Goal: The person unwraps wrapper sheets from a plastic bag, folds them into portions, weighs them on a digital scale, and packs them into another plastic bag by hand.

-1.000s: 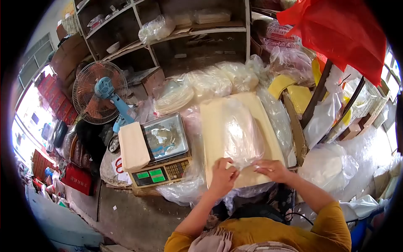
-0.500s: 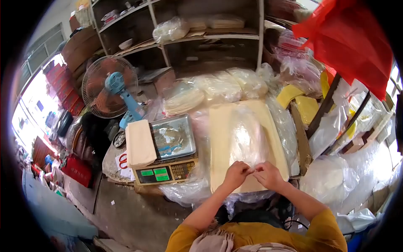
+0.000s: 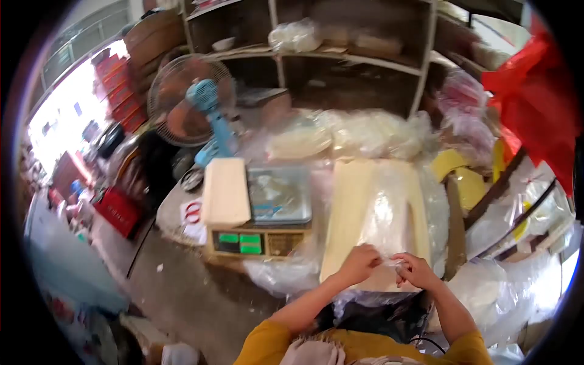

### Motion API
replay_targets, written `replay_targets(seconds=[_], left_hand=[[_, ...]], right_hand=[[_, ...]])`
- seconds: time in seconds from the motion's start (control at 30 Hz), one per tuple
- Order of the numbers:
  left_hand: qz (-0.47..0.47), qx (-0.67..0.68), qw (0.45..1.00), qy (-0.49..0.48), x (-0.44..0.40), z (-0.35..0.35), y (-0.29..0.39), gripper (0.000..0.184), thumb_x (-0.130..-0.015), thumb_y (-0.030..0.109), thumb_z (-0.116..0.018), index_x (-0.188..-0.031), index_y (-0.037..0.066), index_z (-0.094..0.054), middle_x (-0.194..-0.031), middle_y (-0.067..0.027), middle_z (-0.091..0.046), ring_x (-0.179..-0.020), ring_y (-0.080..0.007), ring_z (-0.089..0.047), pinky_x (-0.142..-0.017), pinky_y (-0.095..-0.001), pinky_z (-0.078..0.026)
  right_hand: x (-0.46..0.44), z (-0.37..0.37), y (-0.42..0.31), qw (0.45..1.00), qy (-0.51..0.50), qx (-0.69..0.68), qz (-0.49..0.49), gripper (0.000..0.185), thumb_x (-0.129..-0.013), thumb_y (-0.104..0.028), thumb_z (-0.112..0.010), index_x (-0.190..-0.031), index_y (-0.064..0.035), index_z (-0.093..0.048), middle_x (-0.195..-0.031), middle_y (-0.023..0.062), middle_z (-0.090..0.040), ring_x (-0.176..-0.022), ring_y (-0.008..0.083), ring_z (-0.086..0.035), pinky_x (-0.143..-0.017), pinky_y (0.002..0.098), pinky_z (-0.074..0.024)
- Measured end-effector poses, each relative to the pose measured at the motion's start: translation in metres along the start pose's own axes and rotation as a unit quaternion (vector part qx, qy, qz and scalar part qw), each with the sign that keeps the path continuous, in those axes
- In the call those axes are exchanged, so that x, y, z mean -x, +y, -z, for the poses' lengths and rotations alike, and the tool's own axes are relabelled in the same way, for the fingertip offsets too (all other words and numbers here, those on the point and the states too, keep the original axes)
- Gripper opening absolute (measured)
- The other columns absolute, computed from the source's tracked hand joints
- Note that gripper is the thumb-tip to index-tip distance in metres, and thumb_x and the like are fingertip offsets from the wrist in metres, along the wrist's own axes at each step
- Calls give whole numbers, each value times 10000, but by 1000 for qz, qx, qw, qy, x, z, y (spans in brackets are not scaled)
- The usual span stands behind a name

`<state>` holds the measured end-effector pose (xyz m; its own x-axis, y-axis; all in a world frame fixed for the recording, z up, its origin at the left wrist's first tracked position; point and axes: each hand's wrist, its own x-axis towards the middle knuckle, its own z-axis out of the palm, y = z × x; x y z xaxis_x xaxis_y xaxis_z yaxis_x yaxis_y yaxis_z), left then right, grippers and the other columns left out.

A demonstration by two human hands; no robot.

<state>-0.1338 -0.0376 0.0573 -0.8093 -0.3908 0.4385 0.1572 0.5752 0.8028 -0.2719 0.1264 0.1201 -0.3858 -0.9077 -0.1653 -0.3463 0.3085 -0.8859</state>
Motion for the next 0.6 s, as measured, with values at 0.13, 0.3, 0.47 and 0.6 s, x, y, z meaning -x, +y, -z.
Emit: replay_targets(seconds=[0.13, 0.3, 0.47, 0.6], left_hand=[[107, -24, 984, 140, -17, 6, -36, 541, -704, 249, -759, -1127, 18, -512, -1043, -196, -554, -1005, -342, -508, -888, -416, -398], [273, 231, 930, 88, -40, -18, -52, 662, -718, 211, -716, -1253, 2, -386, -1065, -151, -578, -934, -278, -584, -793, -364, -488], [392, 411, 820, 68, -27, 22, -24, 608, -715, 113, -690, -1241, 8, -404, -1089, -132, -578, -930, -213, -585, -775, -313, -478], [270, 466, 827, 165, -20, 43, 2, 573, -741, 93, -671, -1246, 22, -412, -1119, -119, -554, -1018, -201, -545, -857, -302, -451]], right_hand=[[-38, 37, 68, 980, 178, -84, -10, 384, -864, -234, -620, -1168, -26, -510, -896, 77, -638, -798, 113, -604, -693, 300, -491], [-91, 9, 48, 896, 73, -398, -182, 595, -827, -430, -641, -1260, -57, -477, -1128, 78, -591, -1018, 179, -567, -877, 363, -469], [-95, 2, 12, 879, 1, -434, -198, 596, -813, -413, -655, -1248, -46, -481, -1149, 97, -589, -1034, 205, -579, -905, 358, -474], [-99, 4, -39, 899, -40, -406, -160, 526, -819, -321, -627, -1231, -26, -489, -1133, 124, -591, -992, 204, -600, -881, 360, -493]])
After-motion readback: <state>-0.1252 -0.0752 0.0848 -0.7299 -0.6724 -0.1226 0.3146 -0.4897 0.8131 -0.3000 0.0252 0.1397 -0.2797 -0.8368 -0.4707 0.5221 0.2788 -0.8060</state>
